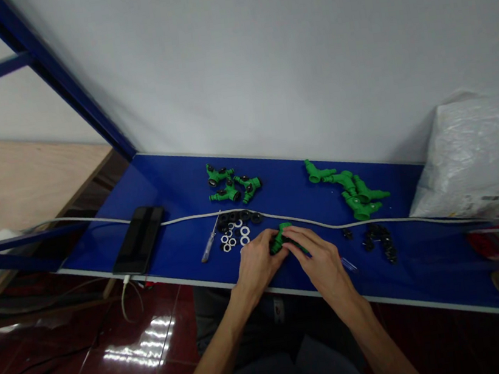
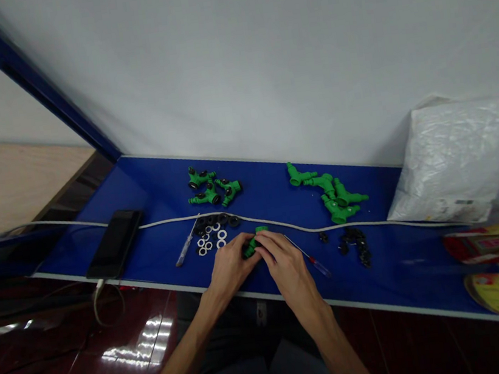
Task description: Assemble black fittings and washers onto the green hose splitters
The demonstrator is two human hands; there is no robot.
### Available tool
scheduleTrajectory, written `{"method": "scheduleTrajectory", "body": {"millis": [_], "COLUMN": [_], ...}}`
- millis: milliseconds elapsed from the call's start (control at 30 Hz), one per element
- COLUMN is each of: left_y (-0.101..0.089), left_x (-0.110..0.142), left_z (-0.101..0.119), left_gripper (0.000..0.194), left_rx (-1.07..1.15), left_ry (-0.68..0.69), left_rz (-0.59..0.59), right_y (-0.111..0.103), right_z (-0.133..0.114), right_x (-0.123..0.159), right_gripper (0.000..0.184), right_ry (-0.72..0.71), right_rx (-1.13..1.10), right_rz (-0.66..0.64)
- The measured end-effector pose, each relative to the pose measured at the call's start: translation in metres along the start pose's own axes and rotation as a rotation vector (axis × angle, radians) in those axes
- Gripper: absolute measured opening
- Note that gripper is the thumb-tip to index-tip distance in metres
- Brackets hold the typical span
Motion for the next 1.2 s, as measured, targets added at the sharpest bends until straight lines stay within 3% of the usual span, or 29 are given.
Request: {"method": "scheduleTrajectory", "body": {"millis": [500, 1200], "left_y": [0.0, -0.001], "left_x": [0.0, 0.0], "left_z": [-0.002, 0.0], "left_gripper": [0.026, 0.02], "left_rx": [-0.019, -0.025], "left_ry": [-0.003, 0.014], "left_rz": [-0.006, -0.02], "right_y": [-0.001, 0.002], "right_z": [0.0, -0.003], "right_x": [-0.005, -0.014], "right_gripper": [0.021, 0.022], "right_ry": [-0.054, 0.013], "right_rx": [0.025, 0.002], "right_rz": [-0.042, -0.177]}}
Point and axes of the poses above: each hand's wrist, its own x-axis away from the middle knuckle, its own y-axis out of the palm, z = x × y, the point moved 1 cm from there along -x, towards the middle knuckle, and after that the axes turned 13 degrees about x, right-handed, at the moved point
